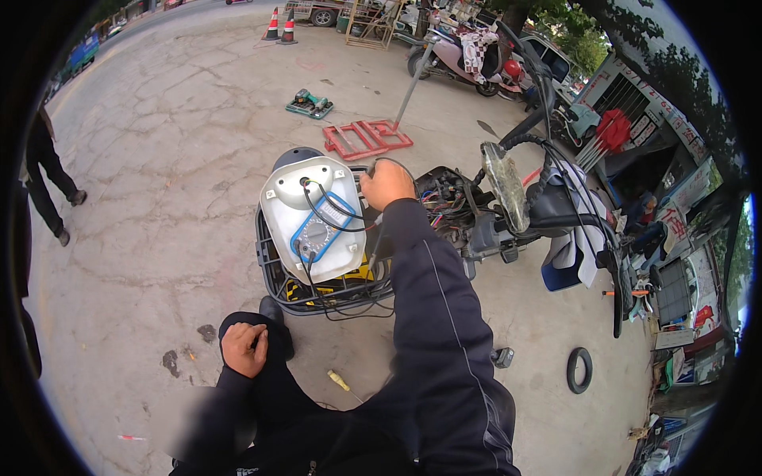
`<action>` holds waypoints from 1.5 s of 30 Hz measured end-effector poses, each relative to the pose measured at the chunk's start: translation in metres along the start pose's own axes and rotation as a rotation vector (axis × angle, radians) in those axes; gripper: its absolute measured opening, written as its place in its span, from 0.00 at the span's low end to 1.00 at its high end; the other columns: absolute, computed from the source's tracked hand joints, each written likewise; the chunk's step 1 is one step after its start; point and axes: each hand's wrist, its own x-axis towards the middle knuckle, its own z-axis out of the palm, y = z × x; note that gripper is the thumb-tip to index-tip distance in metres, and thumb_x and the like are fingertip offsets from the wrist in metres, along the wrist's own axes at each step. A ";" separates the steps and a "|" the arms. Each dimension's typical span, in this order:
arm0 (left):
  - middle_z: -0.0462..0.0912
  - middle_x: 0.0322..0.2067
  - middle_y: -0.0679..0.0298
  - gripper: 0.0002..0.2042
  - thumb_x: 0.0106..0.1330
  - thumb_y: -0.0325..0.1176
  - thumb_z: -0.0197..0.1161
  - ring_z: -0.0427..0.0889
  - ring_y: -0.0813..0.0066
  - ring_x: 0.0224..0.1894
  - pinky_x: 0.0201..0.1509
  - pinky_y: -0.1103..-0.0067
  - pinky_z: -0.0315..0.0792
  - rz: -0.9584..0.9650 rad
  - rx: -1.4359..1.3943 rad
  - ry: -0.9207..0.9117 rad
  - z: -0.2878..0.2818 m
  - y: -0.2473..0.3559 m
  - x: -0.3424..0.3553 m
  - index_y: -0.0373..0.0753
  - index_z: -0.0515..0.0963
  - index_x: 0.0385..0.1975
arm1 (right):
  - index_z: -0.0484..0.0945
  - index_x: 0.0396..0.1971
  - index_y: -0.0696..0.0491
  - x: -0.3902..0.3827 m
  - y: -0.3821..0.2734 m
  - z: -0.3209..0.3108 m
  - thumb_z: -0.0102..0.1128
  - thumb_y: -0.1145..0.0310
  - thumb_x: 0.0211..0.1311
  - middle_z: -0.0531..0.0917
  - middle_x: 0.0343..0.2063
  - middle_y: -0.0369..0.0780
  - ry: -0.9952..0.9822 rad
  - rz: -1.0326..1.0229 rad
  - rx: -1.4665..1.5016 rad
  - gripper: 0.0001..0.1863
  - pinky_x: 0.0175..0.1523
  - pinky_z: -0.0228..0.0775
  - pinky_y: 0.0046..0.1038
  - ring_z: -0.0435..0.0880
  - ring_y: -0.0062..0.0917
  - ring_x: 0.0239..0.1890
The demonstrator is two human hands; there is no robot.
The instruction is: The person retrieves a multimeter and tests the electrical wiring of an electric scooter. They connect the multimeter probes to various wires in the exposed wiring harness and observe the readings on the multimeter display.
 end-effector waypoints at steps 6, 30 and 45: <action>0.79 0.24 0.60 0.04 0.57 0.23 0.69 0.78 0.59 0.27 0.33 0.69 0.68 0.003 -0.005 0.017 -0.003 -0.003 -0.001 0.37 0.84 0.31 | 0.85 0.27 0.63 -0.005 0.004 -0.003 0.64 0.56 0.59 0.85 0.28 0.55 0.084 0.085 0.108 0.20 0.46 0.77 0.44 0.86 0.50 0.36; 0.82 0.30 0.57 0.06 0.59 0.24 0.70 0.81 0.57 0.32 0.39 0.70 0.76 -0.043 -0.283 0.076 -0.006 0.033 0.091 0.34 0.84 0.36 | 0.85 0.37 0.63 -0.031 0.005 -0.004 0.57 0.59 0.65 0.85 0.40 0.58 -0.323 -0.027 -0.021 0.19 0.54 0.75 0.44 0.85 0.54 0.45; 0.80 0.40 0.58 0.10 0.56 0.30 0.73 0.79 0.54 0.46 0.49 0.65 0.74 0.120 0.038 0.099 0.072 0.054 0.177 0.36 0.82 0.36 | 0.85 0.37 0.65 -0.075 -0.012 -0.041 0.61 0.65 0.72 0.89 0.29 0.41 0.116 -0.018 0.611 0.15 0.39 0.76 0.25 0.84 0.18 0.30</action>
